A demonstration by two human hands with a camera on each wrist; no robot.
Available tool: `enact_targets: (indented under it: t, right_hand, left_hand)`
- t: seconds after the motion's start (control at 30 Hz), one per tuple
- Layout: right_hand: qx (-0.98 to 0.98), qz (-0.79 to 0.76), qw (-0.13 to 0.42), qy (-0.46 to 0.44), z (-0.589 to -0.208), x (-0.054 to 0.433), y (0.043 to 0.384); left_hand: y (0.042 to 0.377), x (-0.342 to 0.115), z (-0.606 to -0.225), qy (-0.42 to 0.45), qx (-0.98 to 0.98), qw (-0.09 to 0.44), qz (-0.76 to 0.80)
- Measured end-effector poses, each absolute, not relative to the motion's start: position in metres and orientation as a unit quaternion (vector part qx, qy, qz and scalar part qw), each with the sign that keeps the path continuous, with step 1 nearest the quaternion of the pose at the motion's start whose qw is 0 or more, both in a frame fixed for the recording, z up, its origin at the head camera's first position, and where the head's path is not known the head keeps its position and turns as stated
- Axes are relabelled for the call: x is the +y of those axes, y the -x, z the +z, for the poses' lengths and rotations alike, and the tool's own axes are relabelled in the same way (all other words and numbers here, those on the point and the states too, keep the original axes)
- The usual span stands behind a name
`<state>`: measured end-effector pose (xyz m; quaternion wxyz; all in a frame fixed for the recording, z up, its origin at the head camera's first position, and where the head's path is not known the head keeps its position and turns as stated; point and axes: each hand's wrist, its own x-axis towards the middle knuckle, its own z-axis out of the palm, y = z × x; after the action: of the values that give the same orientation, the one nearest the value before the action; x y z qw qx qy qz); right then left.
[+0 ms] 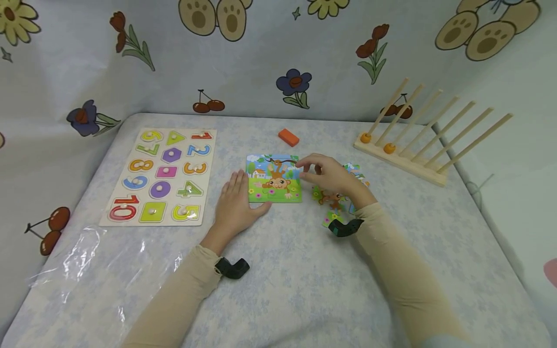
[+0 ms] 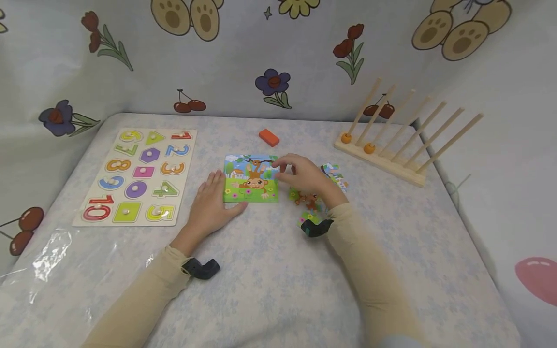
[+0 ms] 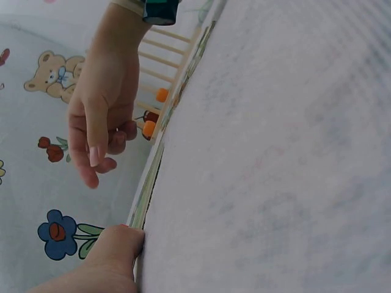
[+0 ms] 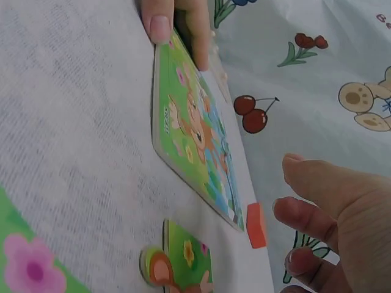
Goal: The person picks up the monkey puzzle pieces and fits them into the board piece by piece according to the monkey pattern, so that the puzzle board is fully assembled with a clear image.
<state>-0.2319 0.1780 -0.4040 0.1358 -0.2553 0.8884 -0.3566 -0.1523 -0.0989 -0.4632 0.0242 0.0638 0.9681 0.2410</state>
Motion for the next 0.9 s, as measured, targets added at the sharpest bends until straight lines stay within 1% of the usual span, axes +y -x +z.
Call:
enact_targets:
  t: [0.27, 0.57, 0.7, 0.9]
  right_hand:
    - [0.904, -0.338, 0.103, 0.241, -0.402, 0.206, 0.230]
    - [0.908, -0.338, 0.105, 0.225, -0.401, 0.222, 0.225]
    - [0.913, -0.318, 0.122, 0.224, -0.404, 0.226, 0.222]
    - [0.904, -0.316, 0.179, 0.227, -0.409, 0.227, 0.217]
  left_hand:
    - [0.153, -0.100, -0.466, -0.065, 0.967, 0.015, 0.246]
    - [0.152, -0.099, -0.463, -0.065, 0.966, 0.015, 0.250]
    - [0.151, -0.099, -0.461, -0.069, 0.966, 0.014, 0.249]
    - [0.149, -0.099, -0.456, -0.072, 0.965, 0.017, 0.250]
